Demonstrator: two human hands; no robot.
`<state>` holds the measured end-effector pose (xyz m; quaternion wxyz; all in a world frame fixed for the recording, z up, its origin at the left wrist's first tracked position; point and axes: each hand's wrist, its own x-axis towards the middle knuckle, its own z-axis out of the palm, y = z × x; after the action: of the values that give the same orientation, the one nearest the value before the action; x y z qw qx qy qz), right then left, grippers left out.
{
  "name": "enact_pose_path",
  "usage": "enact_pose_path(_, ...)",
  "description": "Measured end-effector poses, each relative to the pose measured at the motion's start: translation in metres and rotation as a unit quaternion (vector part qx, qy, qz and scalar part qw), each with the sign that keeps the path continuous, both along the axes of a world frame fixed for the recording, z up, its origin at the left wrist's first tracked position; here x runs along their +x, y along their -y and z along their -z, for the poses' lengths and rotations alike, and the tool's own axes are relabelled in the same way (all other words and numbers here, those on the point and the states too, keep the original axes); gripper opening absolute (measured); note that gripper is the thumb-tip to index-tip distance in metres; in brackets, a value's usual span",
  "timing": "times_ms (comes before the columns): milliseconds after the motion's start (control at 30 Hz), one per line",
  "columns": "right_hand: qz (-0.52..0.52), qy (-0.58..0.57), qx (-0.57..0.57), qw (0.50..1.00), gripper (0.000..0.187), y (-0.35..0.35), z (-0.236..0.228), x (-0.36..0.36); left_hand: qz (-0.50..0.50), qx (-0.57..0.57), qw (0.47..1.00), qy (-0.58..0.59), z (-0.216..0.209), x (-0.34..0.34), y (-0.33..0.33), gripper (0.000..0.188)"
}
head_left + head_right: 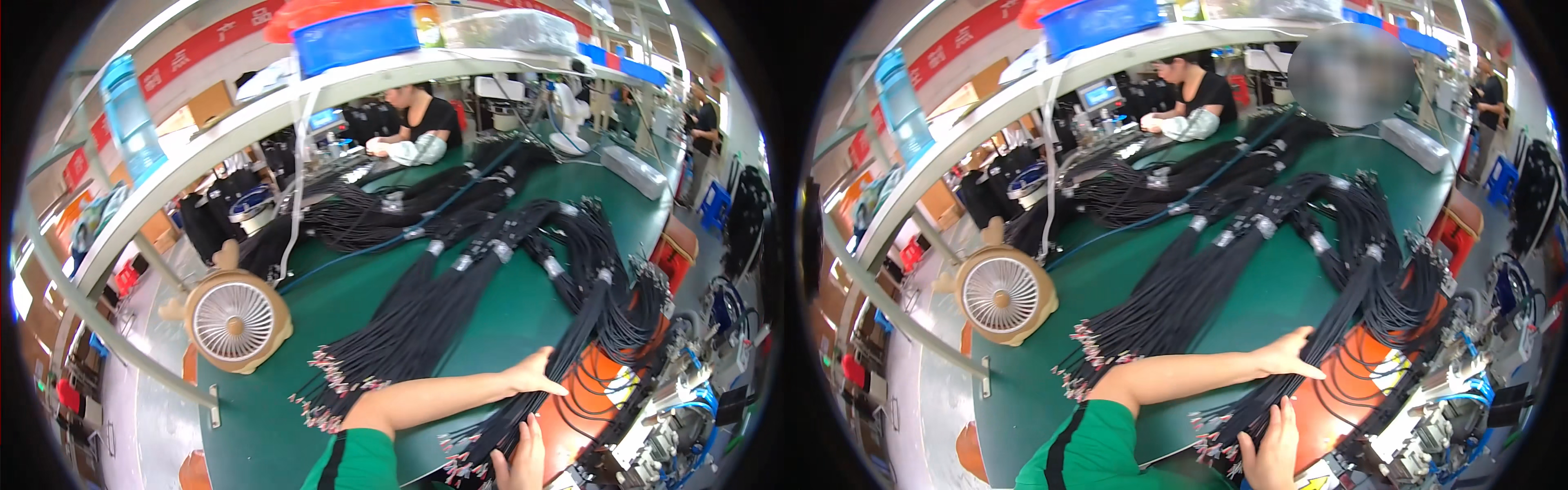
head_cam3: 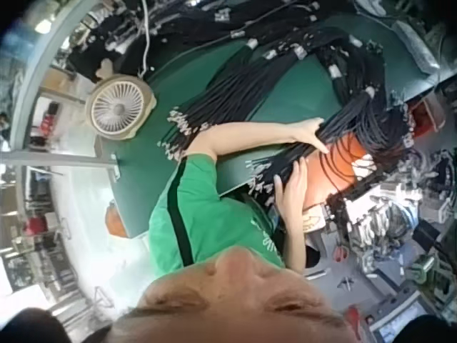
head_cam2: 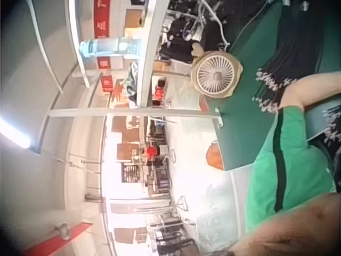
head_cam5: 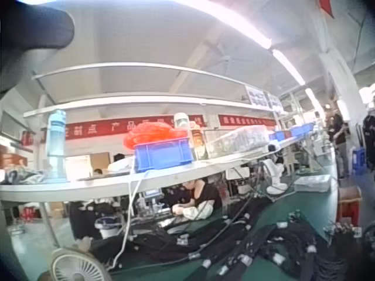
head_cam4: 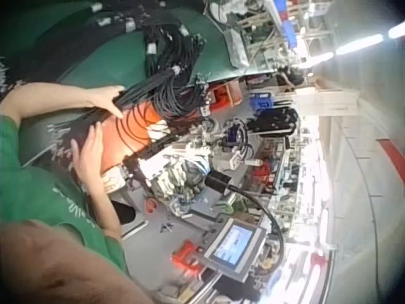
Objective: The person processes cable bundles by repeatedly separating colored wire leads from each cable end, inserting them into a machine to crimp connectors, and repositioning the cable bundles across the workbench.
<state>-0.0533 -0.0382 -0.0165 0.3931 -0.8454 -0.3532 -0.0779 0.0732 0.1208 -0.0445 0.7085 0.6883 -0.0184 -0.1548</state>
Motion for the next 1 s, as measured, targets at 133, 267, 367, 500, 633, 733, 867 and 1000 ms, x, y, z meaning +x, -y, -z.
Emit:
enact_pose_path(133, -0.048, -0.035, 0.017, 0.998, 0.064, -0.022, 0.025, -0.012, -0.113, 0.286, 0.939, 0.155, 0.018, -0.002, 0.009, 0.077)
enact_pose_path(267, 0.071, -0.268, 0.364, 0.889, 0.051, -0.012, 0.041, -0.012, -0.008, 0.044, 0.995, -0.086, -0.011, -0.026, 0.001, 0.040)
enact_pose_path(367, -0.024, -0.423, 0.448, 0.787, 0.054, 0.010, 0.042, -0.003, 0.064, -0.146, 0.985, -0.070, -0.053, -0.045, 0.016, 0.029)
enact_pose_path(500, -0.134, -0.645, 0.488, 0.573, 0.055, 0.031, 0.001, -0.008, 0.121, -0.021, 0.992, 0.014, -0.064, -0.061, 0.016, 0.032)
enact_pose_path(633, -0.052, -0.647, 0.539, 0.537, 0.044, 0.080, 0.012, -0.023, 0.147, 0.417, 0.773, 0.454, -0.072, -0.058, 0.018, 0.039)
enact_pose_path(733, -0.085, -0.669, 0.476, 0.565, 0.041, 0.093, 0.015, -0.043, 0.247, 0.354, 0.639, 0.637, -0.070, -0.062, 0.060, 0.046)
enact_pose_path(867, -0.087, -0.615, 0.492, 0.610, 0.068, 0.113, -0.003, -0.059, 0.275, 0.221, 0.678, 0.644, -0.042, -0.057, 0.083, 0.029)
enact_pose_path(1000, 0.281, -0.512, 0.513, 0.629, 0.056, 0.128, 0.010, -0.060, 0.264, 0.264, 0.715, 0.591, -0.040, -0.061, 0.097, 0.031)
